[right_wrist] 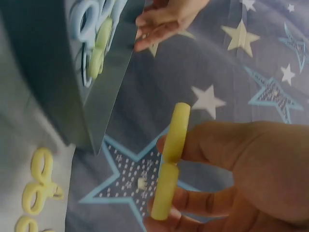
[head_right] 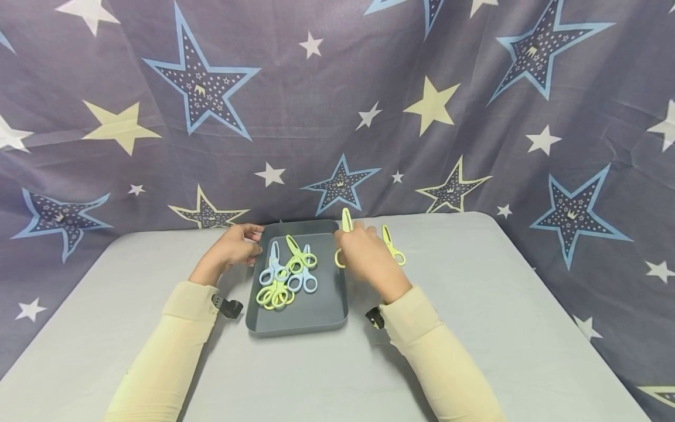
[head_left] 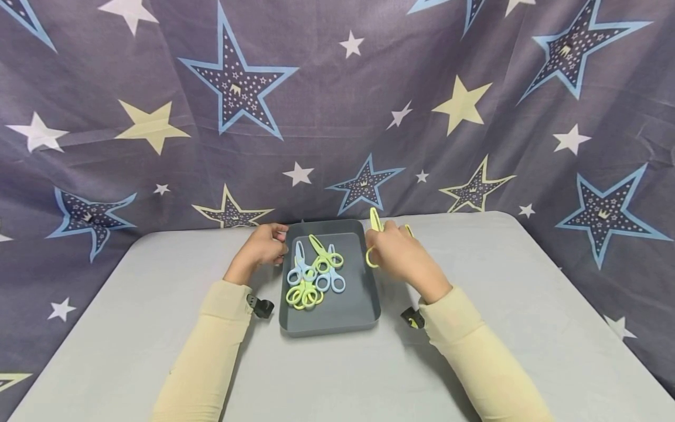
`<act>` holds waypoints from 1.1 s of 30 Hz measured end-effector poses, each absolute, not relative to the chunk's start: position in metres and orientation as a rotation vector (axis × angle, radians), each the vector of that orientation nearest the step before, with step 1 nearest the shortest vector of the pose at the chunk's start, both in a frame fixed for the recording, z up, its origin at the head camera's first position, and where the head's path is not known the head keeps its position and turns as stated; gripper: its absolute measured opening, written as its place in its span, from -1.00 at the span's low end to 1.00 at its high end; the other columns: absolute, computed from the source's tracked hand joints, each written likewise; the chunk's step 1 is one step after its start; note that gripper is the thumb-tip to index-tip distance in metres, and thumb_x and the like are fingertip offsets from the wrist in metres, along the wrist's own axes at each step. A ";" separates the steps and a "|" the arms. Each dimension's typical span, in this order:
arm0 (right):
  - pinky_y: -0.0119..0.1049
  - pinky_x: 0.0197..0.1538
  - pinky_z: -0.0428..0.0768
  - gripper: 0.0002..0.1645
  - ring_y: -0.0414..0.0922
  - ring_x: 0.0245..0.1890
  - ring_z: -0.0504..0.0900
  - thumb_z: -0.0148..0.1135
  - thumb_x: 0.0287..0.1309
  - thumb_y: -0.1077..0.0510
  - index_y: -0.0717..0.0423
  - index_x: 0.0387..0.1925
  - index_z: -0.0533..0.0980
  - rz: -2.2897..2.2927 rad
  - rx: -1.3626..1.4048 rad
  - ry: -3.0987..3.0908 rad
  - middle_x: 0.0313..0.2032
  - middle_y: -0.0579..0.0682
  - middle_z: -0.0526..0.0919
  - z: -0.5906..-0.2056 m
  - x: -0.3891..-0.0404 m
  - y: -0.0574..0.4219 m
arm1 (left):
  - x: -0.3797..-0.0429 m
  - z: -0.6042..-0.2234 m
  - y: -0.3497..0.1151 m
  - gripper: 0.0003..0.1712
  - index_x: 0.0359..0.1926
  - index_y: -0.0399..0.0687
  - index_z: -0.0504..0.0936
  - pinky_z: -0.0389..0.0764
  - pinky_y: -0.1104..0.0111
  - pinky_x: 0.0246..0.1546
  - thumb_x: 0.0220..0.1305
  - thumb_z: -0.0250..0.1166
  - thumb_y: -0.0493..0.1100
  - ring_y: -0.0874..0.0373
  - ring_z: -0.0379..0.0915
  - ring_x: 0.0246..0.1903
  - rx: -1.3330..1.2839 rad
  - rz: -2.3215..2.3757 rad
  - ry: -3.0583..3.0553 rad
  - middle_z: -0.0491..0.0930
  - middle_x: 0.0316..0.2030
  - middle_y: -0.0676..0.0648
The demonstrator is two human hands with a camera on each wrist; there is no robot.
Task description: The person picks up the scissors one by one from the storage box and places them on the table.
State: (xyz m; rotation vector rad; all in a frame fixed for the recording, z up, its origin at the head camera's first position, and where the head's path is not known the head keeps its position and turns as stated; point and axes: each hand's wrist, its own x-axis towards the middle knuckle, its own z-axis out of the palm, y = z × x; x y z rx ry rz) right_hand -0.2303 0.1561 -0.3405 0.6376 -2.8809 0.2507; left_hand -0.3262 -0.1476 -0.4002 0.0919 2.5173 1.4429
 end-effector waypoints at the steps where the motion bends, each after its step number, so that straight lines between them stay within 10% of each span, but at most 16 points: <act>1: 0.01 -0.30 0.54 -0.92 0.12 -0.36 0.50 0.31 0.13 0.26 0.02 -0.34 0.60 0.248 0.635 -2.877 -0.34 0.12 0.57 -0.341 -0.232 0.159 | -0.326 -0.400 -0.148 -0.25 0.43 -0.41 0.31 0.70 0.32 -0.44 0.15 0.12 -0.52 0.11 0.48 -0.42 0.091 1.442 2.518 0.37 0.04 -0.31; 33: 0.24 0.05 0.56 -0.76 0.26 -0.05 0.56 0.23 0.15 0.37 0.22 -0.16 0.69 0.415 0.396 -3.005 -0.17 0.23 0.68 -0.365 -0.275 0.265 | -0.327 -0.402 -0.148 -0.26 0.42 -0.38 0.34 0.71 0.27 -0.41 0.14 0.13 -0.52 0.09 0.46 -0.41 0.103 1.420 2.549 0.39 0.03 -0.29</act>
